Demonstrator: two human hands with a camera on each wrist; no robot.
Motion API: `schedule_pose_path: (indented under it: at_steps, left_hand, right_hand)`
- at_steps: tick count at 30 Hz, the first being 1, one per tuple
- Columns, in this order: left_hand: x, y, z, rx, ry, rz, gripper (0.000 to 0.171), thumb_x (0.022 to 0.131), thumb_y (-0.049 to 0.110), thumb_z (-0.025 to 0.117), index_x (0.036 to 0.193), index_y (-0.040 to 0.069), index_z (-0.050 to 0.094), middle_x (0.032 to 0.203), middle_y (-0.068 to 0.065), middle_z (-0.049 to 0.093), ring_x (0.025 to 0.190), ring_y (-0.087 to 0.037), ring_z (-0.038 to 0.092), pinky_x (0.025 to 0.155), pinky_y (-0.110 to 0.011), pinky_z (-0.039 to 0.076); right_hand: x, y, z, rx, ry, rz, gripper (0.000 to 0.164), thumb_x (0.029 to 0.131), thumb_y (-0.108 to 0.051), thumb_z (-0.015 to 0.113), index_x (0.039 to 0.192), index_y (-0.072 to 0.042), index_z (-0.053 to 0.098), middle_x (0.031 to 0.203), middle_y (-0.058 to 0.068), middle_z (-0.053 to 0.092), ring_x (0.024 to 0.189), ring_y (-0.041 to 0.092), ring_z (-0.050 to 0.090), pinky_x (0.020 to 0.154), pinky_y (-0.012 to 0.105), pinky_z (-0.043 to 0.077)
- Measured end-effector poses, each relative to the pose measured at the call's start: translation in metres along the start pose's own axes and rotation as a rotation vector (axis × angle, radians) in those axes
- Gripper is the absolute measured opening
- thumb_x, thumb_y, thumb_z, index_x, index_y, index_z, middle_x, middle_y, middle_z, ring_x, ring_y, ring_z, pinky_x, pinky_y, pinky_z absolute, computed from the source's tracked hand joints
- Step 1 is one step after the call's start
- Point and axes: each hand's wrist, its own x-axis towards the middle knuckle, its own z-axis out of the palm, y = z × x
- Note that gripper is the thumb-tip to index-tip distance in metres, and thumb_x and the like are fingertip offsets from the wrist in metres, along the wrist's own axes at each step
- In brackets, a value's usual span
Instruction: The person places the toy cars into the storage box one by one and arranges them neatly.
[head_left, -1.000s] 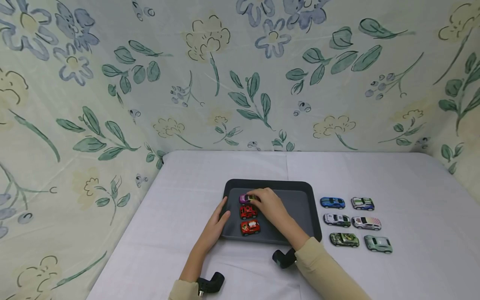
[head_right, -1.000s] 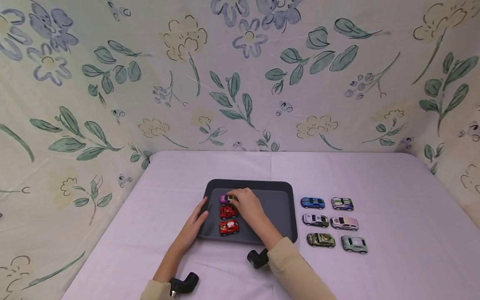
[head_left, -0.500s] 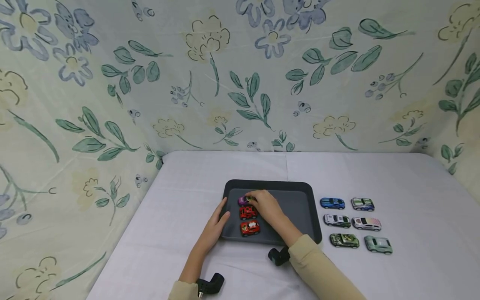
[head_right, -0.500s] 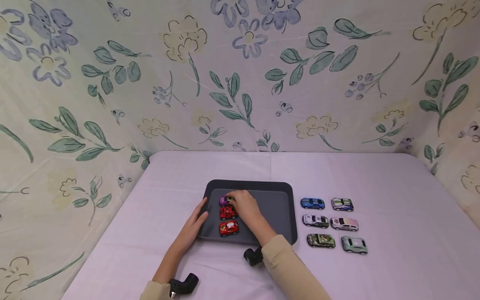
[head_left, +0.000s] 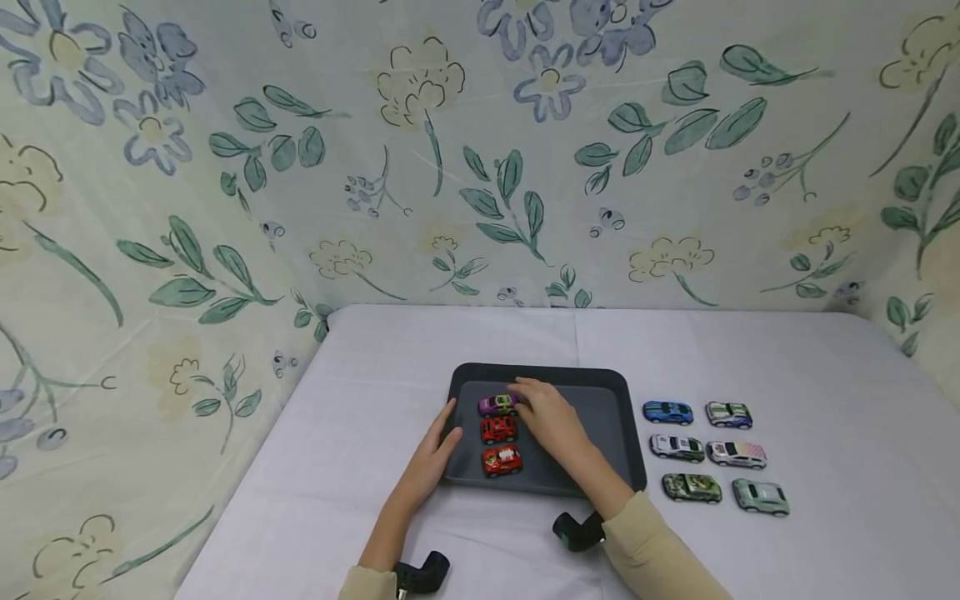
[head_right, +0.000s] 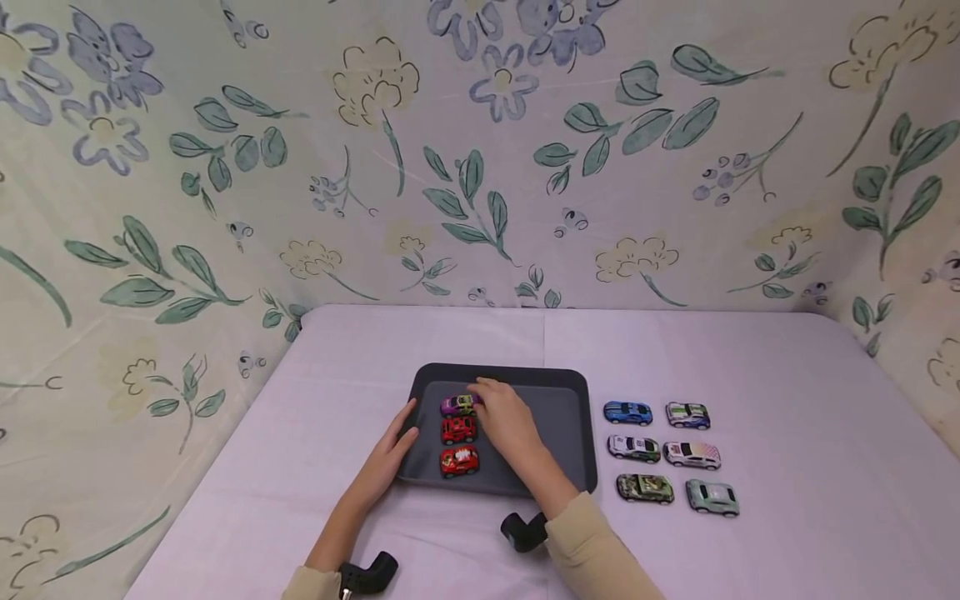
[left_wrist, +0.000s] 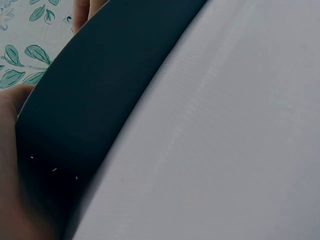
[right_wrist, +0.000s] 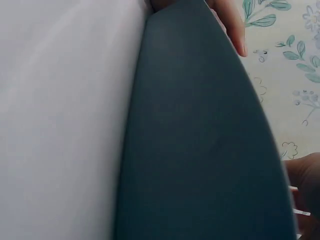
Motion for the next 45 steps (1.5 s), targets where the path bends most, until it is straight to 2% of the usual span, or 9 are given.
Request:
schedule_pose_path:
  at_steps: [7,12,17,25,37,45]
  left_hand:
    - [-0.001,0.002,0.0,0.001,0.004,-0.004,0.053,0.096,0.037,0.042,0.144,0.029,0.024,0.152,-0.004,0.019,0.141,-0.027,0.014,0.113,-0.053,0.012]
    - [0.0,0.003,0.0,-0.002,0.007,-0.007,0.053,0.095,0.038,0.042,0.144,0.029,0.024,0.152,-0.003,0.019,0.141,-0.026,0.014,0.113,-0.052,0.012]
    - [0.0,0.002,0.0,0.003,0.01,-0.01,0.053,0.095,0.038,0.042,0.144,0.028,0.024,0.152,-0.005,0.019,0.141,-0.028,0.014,0.113,-0.053,0.013]
    - [0.0,0.001,0.0,0.005,0.007,-0.004,0.054,0.095,0.038,0.042,0.145,0.027,0.023,0.152,-0.005,0.019,0.141,-0.028,0.015,0.113,-0.053,0.012]
    - [0.0,0.0,0.0,0.004,0.0,-0.01,0.053,0.096,0.038,0.042,0.145,0.029,0.023,0.152,-0.003,0.019,0.141,-0.026,0.014,0.113,-0.052,0.012]
    - [0.0,0.0,0.0,0.007,-0.004,0.004,0.053,0.096,0.036,0.041,0.145,0.027,0.022,0.152,-0.007,0.018,0.141,-0.03,0.014,0.112,-0.054,0.012]
  right_hand:
    - [-0.018,0.001,-0.01,-0.022,0.131,-0.052,0.03,0.085,-0.016,0.063,0.115,-0.014,0.063,0.124,0.007,0.059,0.114,0.027,0.055,0.09,0.045,0.048]
    - [-0.03,0.003,-0.016,-0.04,0.234,-0.104,0.031,0.084,-0.019,0.065,0.114,-0.015,0.064,0.121,0.006,0.061,0.11,0.026,0.058,0.091,0.045,0.047]
    - [-0.041,0.005,-0.022,-0.056,0.289,-0.132,0.033,0.083,-0.022,0.066,0.116,-0.014,0.063,0.12,0.006,0.062,0.11,0.025,0.058,0.094,0.048,0.044]
    - [-0.059,0.012,-0.028,-0.082,0.285,-0.119,0.04,0.083,-0.027,0.065,0.121,-0.014,0.059,0.125,0.005,0.059,0.114,0.025,0.056,0.101,0.049,0.038]
    - [-0.089,0.028,-0.035,-0.12,0.312,-0.114,0.045,0.079,-0.028,0.069,0.12,-0.013,0.059,0.124,0.006,0.059,0.114,0.027,0.054,0.1,0.05,0.035]
    - [-0.111,0.036,-0.046,-0.125,0.289,-0.061,0.047,0.076,-0.025,0.071,0.119,-0.012,0.06,0.126,0.006,0.058,0.114,0.028,0.052,0.099,0.053,0.032]
